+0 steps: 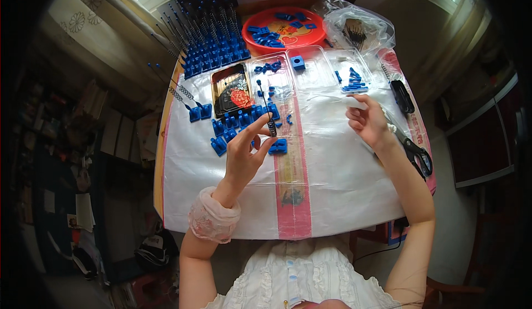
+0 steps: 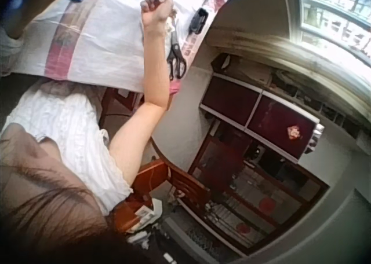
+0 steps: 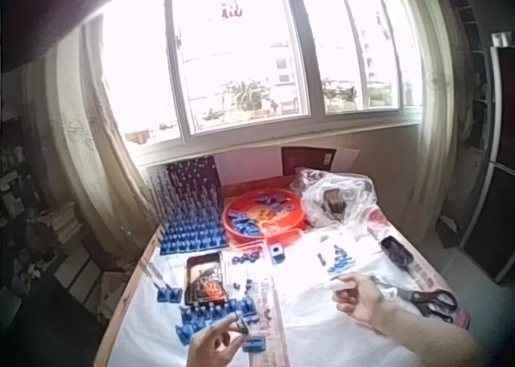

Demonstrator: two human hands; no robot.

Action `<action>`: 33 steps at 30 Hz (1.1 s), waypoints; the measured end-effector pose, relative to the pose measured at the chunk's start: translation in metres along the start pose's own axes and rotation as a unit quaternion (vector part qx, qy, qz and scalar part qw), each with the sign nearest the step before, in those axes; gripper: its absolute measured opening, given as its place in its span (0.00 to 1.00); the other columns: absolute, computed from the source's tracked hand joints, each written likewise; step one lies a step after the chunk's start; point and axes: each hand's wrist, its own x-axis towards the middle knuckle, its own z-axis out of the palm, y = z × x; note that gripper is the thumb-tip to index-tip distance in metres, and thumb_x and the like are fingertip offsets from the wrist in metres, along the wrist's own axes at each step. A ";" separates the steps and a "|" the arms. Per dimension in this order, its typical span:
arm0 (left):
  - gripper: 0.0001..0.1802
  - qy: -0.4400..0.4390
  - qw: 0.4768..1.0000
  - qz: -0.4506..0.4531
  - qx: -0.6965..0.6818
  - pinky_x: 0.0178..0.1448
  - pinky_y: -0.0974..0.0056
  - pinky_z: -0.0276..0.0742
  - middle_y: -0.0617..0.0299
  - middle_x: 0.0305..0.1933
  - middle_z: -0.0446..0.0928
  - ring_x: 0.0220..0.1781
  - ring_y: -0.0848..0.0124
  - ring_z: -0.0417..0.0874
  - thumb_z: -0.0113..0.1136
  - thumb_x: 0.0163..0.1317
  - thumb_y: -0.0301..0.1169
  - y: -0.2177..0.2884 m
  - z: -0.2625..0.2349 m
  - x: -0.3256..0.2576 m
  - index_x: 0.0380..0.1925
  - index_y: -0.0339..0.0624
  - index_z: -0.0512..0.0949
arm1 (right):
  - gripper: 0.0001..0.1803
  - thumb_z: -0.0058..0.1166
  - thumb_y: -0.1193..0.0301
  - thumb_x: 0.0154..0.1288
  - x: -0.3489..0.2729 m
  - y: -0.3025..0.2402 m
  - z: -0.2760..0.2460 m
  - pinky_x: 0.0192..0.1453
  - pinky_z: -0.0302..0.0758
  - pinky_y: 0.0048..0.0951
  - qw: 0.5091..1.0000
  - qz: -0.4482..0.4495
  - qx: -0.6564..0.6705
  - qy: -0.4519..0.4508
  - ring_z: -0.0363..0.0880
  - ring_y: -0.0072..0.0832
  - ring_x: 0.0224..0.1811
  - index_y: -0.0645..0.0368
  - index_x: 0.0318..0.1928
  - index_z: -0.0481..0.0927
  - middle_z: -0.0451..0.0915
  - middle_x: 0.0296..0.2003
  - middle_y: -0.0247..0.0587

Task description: Assembling small blue plastic components by inserting metal springs and pins.

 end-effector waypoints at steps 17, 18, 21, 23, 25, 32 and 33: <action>0.39 0.004 1.000 0.007 0.016 0.23 0.75 0.60 0.68 0.35 0.84 0.23 0.84 0.73 0.79 0.52 0.23 -0.004 0.005 -0.002 0.65 0.51 0.75 | 0.08 0.54 0.66 0.66 0.043 0.031 0.034 0.17 0.46 0.20 0.983 0.083 -0.152 -0.053 0.54 0.12 0.17 0.58 0.38 0.78 0.63 0.20 0.24; 0.39 0.003 1.000 0.007 0.017 0.23 0.75 0.60 0.68 0.36 0.84 0.23 0.84 0.73 0.79 0.52 0.23 -0.004 0.005 -0.002 0.65 0.51 0.75 | 0.09 0.53 0.66 0.67 0.044 0.033 0.035 0.17 0.46 0.19 0.982 0.081 -0.162 -0.055 0.54 0.12 0.18 0.58 0.38 0.78 0.65 0.21 0.25; 0.39 0.004 1.000 0.004 0.014 0.23 0.75 0.60 0.68 0.36 0.84 0.24 0.84 0.73 0.79 0.52 0.23 -0.005 0.005 -0.002 0.66 0.51 0.75 | 0.09 0.53 0.65 0.67 0.045 0.035 0.040 0.17 0.47 0.19 0.978 0.082 -0.184 -0.054 0.56 0.12 0.19 0.57 0.39 0.78 0.70 0.24 0.28; 0.39 0.004 1.000 0.005 0.014 0.23 0.75 0.60 0.68 0.35 0.84 0.24 0.84 0.73 0.79 0.52 0.23 -0.004 0.005 -0.002 0.66 0.51 0.75 | 0.09 0.53 0.65 0.67 0.045 0.037 0.042 0.17 0.47 0.18 0.976 0.081 -0.193 -0.054 0.57 0.12 0.20 0.57 0.39 0.78 0.71 0.26 0.29; 0.38 0.004 1.000 0.003 0.009 0.23 0.75 0.62 0.68 0.37 0.85 0.23 0.84 0.72 0.78 0.53 0.22 -0.002 0.004 -0.001 0.66 0.52 0.75 | 0.09 0.53 0.65 0.67 0.045 0.037 0.044 0.18 0.48 0.18 0.975 0.078 -0.200 -0.060 0.58 0.12 0.21 0.57 0.39 0.78 0.72 0.27 0.29; 0.37 0.004 1.000 -0.003 0.000 0.24 0.75 0.65 0.67 0.39 0.86 0.22 0.83 0.71 0.76 0.55 0.22 0.000 0.003 0.000 0.65 0.53 0.75 | 0.10 0.53 0.64 0.68 0.045 0.039 0.047 0.19 0.48 0.19 0.971 0.078 -0.216 -0.062 0.57 0.12 0.21 0.57 0.39 0.79 0.70 0.26 0.28; 0.37 0.004 1.000 -0.003 0.001 0.24 0.75 0.65 0.67 0.39 0.86 0.22 0.83 0.71 0.76 0.55 0.22 0.000 0.003 0.000 0.65 0.53 0.75 | 0.10 0.52 0.64 0.68 0.045 0.039 0.047 0.19 0.47 0.19 0.971 0.079 -0.217 -0.064 0.57 0.12 0.21 0.57 0.39 0.80 0.70 0.26 0.28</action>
